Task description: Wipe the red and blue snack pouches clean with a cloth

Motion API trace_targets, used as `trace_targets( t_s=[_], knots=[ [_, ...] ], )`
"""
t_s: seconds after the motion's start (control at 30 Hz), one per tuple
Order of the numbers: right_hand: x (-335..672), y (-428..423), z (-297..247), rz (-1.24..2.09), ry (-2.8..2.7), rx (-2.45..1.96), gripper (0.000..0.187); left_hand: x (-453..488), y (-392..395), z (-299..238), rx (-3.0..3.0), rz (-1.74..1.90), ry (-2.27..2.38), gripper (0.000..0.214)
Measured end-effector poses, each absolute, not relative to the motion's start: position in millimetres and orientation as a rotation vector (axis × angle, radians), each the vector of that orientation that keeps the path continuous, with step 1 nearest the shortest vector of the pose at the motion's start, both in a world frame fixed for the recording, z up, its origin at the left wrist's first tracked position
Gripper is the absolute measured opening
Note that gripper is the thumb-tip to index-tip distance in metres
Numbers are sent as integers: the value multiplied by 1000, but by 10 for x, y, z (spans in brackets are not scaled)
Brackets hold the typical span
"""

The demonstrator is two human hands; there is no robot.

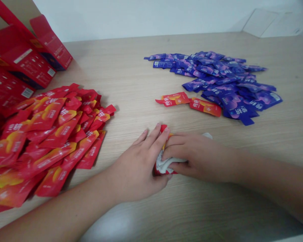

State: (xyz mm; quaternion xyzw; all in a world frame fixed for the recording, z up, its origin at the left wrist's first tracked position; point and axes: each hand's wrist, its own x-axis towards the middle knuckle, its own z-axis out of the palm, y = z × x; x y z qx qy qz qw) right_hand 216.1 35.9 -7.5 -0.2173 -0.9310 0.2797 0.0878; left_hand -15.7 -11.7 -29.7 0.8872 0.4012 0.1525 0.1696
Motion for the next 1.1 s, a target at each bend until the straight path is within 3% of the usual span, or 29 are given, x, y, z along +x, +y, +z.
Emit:
trace_targets(
  t_s=[0.17, 0.3, 0.53, 1.1],
  knots=[
    [2175, 466, -131, 643, -2702, -766, 24, -174, -130, -338, 2539, 450, 1156, 113],
    [2221, 613, -196, 536, -2681, -831, 17, -170, -177, -365, 2582, 467, 1183, 115],
    [2238, 641, -225, 512, -2685, -853, 15, -83, -416, -237, 3027, 312, 984, 40],
    [2254, 646, -257, 506, -2566, -880, 17, 26, -753, -165, 3138, 18, 994, 44]
  ],
)
